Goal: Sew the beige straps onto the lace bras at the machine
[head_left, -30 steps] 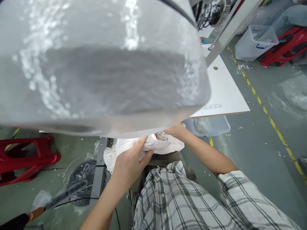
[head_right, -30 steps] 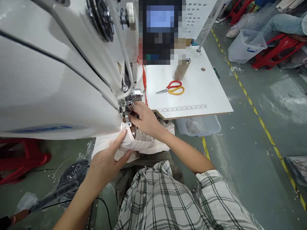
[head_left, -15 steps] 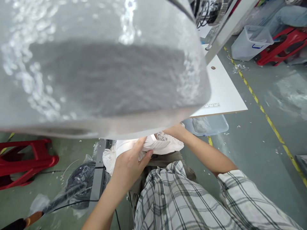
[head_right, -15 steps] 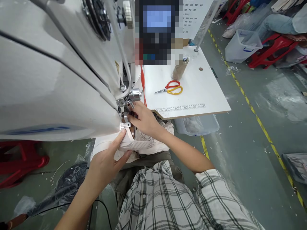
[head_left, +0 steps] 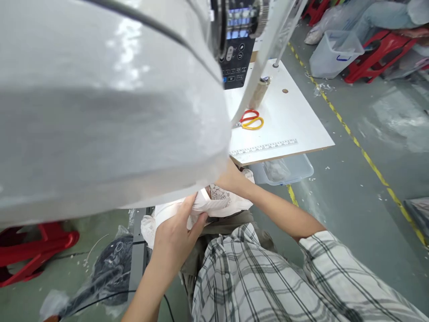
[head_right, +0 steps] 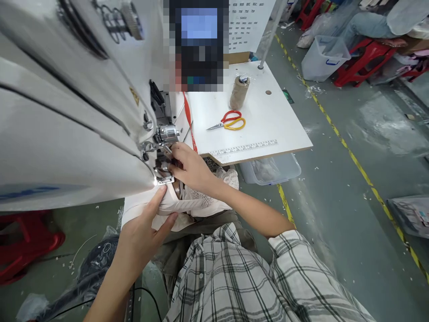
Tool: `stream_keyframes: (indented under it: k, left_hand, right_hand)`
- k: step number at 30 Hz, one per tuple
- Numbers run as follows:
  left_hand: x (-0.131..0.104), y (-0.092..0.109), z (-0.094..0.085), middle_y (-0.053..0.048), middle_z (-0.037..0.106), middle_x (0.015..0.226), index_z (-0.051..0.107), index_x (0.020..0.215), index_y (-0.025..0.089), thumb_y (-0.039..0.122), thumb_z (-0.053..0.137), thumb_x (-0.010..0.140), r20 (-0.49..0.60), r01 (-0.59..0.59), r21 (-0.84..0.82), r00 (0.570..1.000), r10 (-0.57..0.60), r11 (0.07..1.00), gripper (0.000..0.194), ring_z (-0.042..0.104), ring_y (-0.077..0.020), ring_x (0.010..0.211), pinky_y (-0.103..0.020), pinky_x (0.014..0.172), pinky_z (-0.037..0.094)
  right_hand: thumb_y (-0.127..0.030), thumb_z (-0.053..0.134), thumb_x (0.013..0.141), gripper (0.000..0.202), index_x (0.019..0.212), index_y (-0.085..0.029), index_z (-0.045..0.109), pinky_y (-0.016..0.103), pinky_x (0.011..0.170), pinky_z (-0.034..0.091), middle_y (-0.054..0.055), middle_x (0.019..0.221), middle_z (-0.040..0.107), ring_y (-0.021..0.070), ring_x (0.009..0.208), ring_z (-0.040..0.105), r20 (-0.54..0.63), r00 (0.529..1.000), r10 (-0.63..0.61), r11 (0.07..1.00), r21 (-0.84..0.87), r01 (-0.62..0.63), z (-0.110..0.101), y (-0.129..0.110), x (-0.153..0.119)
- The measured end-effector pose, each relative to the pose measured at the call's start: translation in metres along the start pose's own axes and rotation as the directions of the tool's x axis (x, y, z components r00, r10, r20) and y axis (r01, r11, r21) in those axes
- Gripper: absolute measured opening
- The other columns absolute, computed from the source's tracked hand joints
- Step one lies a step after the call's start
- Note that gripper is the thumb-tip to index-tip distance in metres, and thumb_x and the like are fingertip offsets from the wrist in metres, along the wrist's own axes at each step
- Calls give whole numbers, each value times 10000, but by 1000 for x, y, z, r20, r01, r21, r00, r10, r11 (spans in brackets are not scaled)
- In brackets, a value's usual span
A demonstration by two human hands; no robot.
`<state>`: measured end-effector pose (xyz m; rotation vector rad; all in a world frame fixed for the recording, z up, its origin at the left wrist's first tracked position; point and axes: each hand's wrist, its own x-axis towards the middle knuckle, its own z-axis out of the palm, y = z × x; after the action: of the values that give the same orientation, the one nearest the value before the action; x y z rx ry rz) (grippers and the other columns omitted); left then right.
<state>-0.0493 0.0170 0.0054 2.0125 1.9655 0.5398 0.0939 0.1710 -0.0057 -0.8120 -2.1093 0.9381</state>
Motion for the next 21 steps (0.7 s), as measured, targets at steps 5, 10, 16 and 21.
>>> stream_keyframes:
  k: [5,10,16,21]
  left_hand:
    - [-2,5,2,43,696,631,585,1332,215,403,579,916,-81,1,2,997,-1,1000,456,365,-67,270,-208,380,302]
    - [-6,10,8,53,663,548,645,1249,211,396,624,904,-242,-32,42,969,41,999,392,365,-62,268,-201,371,287]
    - [-7,11,19,-96,767,1070,656,1197,190,365,626,912,-436,-74,54,895,90,996,335,710,-147,698,-214,548,465]
    - [-6,14,23,-96,753,1067,648,1189,174,395,565,939,-494,-29,-4,869,23,1000,343,718,-182,868,-256,683,522]
  right_hand:
    - [-150,534,877,54,872,-189,572,358,911,497,59,1003,610,213,1009,583,-109,994,10,989,151,6,-2,-1,-5]
    - [-209,565,906,22,914,-200,584,318,794,509,62,1105,604,165,871,568,-189,981,45,972,234,0,-1,2,-18]
    - [-274,597,905,84,898,-210,543,284,698,488,29,915,560,143,779,540,-282,948,146,924,382,-29,1,4,-53]
    - [-316,631,889,159,841,-209,524,293,683,463,11,835,549,147,747,528,-198,967,162,905,420,-65,0,1,-80]
